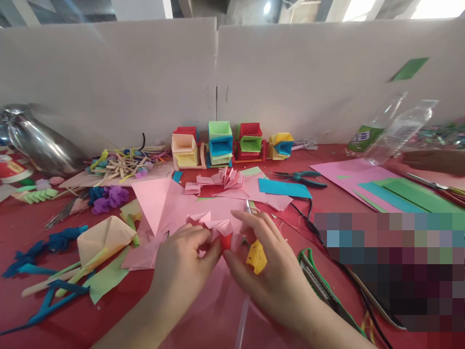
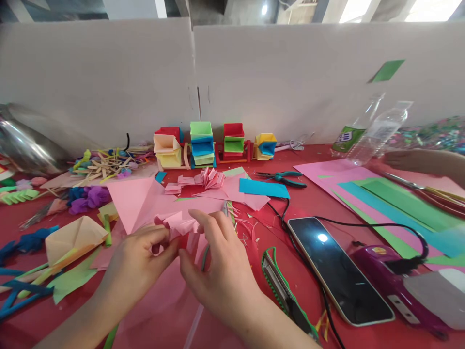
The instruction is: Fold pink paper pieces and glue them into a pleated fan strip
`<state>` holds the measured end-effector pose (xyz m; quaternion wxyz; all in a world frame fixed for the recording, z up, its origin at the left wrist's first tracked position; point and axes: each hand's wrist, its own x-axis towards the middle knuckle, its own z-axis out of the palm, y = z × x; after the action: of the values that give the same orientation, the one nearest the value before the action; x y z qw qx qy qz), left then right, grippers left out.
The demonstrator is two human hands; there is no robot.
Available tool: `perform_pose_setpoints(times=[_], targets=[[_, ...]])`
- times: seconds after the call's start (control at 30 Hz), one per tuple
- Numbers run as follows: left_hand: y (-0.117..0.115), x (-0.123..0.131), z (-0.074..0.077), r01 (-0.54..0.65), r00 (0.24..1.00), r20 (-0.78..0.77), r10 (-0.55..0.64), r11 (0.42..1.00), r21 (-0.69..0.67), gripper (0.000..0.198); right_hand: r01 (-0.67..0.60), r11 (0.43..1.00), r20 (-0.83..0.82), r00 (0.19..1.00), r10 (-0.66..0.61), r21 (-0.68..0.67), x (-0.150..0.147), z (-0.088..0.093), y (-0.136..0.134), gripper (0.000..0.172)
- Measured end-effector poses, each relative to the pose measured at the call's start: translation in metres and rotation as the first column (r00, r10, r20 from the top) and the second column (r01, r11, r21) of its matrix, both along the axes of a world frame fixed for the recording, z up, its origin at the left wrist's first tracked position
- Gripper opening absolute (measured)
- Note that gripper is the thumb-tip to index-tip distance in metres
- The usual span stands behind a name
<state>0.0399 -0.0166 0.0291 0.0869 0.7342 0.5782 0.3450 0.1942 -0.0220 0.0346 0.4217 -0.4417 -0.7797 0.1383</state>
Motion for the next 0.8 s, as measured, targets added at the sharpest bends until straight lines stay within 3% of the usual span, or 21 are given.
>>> perform_pose_setpoints(times=[0.3, 0.53, 0.67, 0.8], targets=[[0.0, 0.0, -0.002, 0.018, 0.993, -0.12, 0.0, 0.988, 0.15, 0.028, -0.017, 0.998, -0.008, 1.0, 0.017, -0.052, 0.002, -0.003, 0.001, 0.051], [-0.001, 0.0, -0.004, 0.031, 0.986, -0.167, -0.008, 0.99, 0.138, 0.035, 0.001, 1.0, 0.028, 1.0, -0.001, -0.028, -0.001, -0.006, 0.001, 0.051], [0.002, -0.003, -0.003, 0.012, 0.987, -0.16, -0.003, 0.998, 0.055, 0.031, -0.09, 0.995, 0.036, 0.995, 0.092, -0.043, 0.001, -0.003, 0.001, 0.052], [0.005, -0.01, 0.004, 0.043, 0.989, -0.131, -0.063, 0.988, -0.145, 0.028, -0.247, 0.967, 0.074, 0.965, 0.251, -0.063, 0.006, 0.006, 0.0, 0.029]])
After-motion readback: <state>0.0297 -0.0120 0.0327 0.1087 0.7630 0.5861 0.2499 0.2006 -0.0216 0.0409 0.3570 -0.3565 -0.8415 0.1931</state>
